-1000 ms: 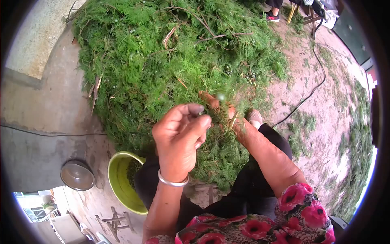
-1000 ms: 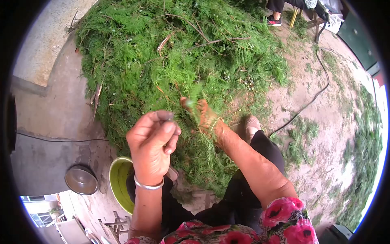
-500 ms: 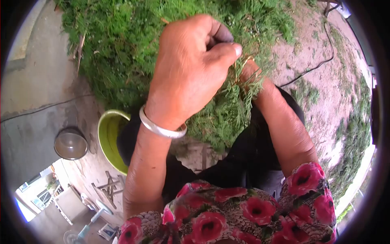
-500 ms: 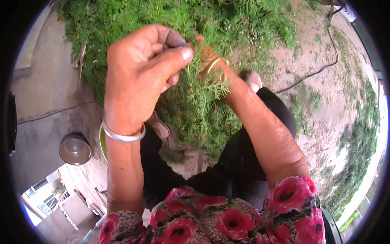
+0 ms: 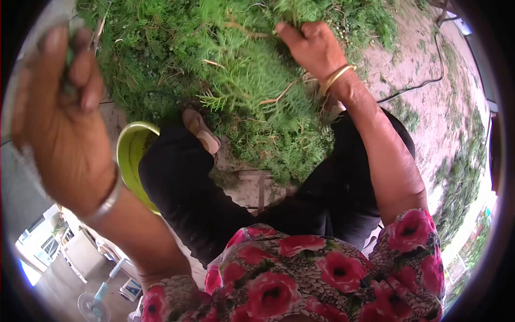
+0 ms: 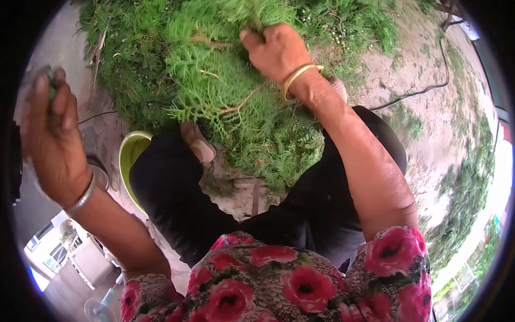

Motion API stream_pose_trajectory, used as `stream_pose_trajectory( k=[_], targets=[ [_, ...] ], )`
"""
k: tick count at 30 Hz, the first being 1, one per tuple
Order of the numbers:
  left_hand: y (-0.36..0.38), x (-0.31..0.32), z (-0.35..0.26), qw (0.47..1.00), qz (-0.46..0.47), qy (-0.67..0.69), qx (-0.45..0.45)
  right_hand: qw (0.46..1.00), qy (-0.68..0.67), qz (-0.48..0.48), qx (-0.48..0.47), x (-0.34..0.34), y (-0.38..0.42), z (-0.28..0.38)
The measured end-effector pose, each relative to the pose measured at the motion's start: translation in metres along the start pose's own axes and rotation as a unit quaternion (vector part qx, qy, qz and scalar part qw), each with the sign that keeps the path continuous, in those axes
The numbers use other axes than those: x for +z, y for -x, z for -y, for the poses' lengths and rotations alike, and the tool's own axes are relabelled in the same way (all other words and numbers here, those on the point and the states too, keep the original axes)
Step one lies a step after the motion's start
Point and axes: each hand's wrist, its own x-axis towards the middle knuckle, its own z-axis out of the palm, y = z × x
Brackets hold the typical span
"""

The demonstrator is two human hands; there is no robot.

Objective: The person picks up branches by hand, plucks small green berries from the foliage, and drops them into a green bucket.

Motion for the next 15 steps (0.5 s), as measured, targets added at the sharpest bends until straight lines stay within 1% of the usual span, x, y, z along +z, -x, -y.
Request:
stream_pose_trajectory(
  k=[1,3,4,5,6,7,8,10,11,12,13,14,15],
  targets=[
    [0.008,-0.021,0.004,0.997,-0.066,-0.025,-0.034,0.956,-0.228,0.102,0.154,-0.01,0.001,0.016],
    [0.031,-0.074,0.019,0.977,-0.182,-0.06,-0.096,0.952,-0.179,0.235,0.085,-0.007,0.014,0.032],
    [0.045,-0.11,0.027,0.963,-0.217,-0.08,-0.141,0.907,-0.192,0.355,0.118,-0.025,0.021,0.044],
    [0.062,-0.129,0.036,0.938,-0.294,-0.103,-0.152,0.871,-0.234,0.43,0.033,-0.007,0.036,0.039],
    [0.081,-0.148,0.045,0.906,-0.369,-0.126,-0.164,0.835,-0.15,0.529,-0.035,-0.012,0.045,0.046],
    [0.106,-0.19,0.055,0.893,-0.35,-0.179,-0.221,0.779,-0.064,0.615,-0.103,-0.016,0.052,0.053],
    [0.133,-0.232,0.064,0.873,-0.329,-0.231,-0.278,0.777,-0.064,0.618,-0.106,-0.016,0.054,0.054],
    [0.18,-0.268,0.076,0.821,-0.393,-0.255,-0.327,0.774,-0.019,0.632,-0.049,-0.015,0.057,0.051],
    [0.221,-0.324,0.089,0.824,-0.357,-0.249,-0.364,0.819,-0.052,0.569,-0.054,-0.013,0.055,0.041],
    [0.226,-0.325,0.086,0.824,-0.319,-0.242,-0.401,0.857,-0.059,0.511,-0.038,-0.013,0.052,0.033],
    [0.236,-0.324,0.084,0.768,-0.308,-0.327,-0.458,0.89,-0.067,0.451,-0.022,-0.014,0.049,0.028],
    [0.244,-0.321,0.082,0.701,-0.293,-0.407,-0.506,0.889,-0.069,0.452,-0.02,-0.016,0.044,0.025],
    [0.257,-0.342,0.089,0.668,-0.283,-0.433,-0.535,0.91,-0.075,0.407,0.015,-0.02,0.038,0.023]
  ],
)
